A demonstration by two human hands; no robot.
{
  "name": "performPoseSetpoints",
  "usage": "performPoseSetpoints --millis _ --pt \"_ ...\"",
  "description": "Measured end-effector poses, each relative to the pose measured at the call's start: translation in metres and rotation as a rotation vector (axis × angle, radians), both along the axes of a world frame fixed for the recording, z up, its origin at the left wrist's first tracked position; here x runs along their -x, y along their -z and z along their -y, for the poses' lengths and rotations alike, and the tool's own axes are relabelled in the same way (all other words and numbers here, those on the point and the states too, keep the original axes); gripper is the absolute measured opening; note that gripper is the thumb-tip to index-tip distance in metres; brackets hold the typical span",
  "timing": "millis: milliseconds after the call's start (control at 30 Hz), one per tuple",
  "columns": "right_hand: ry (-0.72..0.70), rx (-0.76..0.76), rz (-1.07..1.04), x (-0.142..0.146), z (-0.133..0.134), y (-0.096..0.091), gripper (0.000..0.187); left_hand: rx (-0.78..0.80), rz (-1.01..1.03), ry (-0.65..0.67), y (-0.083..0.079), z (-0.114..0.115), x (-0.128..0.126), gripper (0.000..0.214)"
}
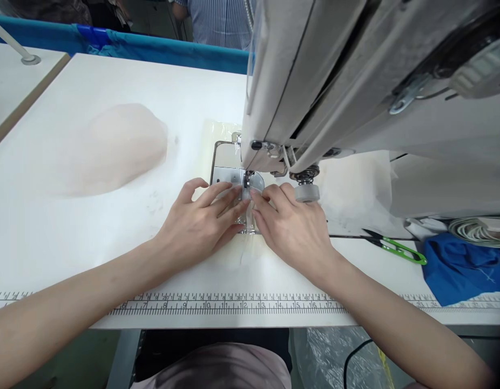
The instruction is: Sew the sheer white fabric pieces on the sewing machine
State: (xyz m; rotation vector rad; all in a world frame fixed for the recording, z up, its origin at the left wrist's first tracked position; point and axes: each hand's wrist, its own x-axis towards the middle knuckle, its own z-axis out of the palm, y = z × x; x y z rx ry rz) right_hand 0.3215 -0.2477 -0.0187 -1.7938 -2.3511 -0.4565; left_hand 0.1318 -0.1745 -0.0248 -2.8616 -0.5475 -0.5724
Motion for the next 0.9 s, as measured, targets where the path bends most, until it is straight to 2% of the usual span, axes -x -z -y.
performPoseSetpoints --millis 200,900 --pt "0.005 0.027 -0.032 -0.0028 -0.0013 0.0010 0.035 0.000 -0.003 0.000 0.0000 0.0001 -0.0009 0.031" --pt "0.048 0.022 0.052 -0.0044 -0.0006 -0.0017 0.036 -0.001 -0.004 -0.034 0.0016 -0.0001 -0.0029 0.031"
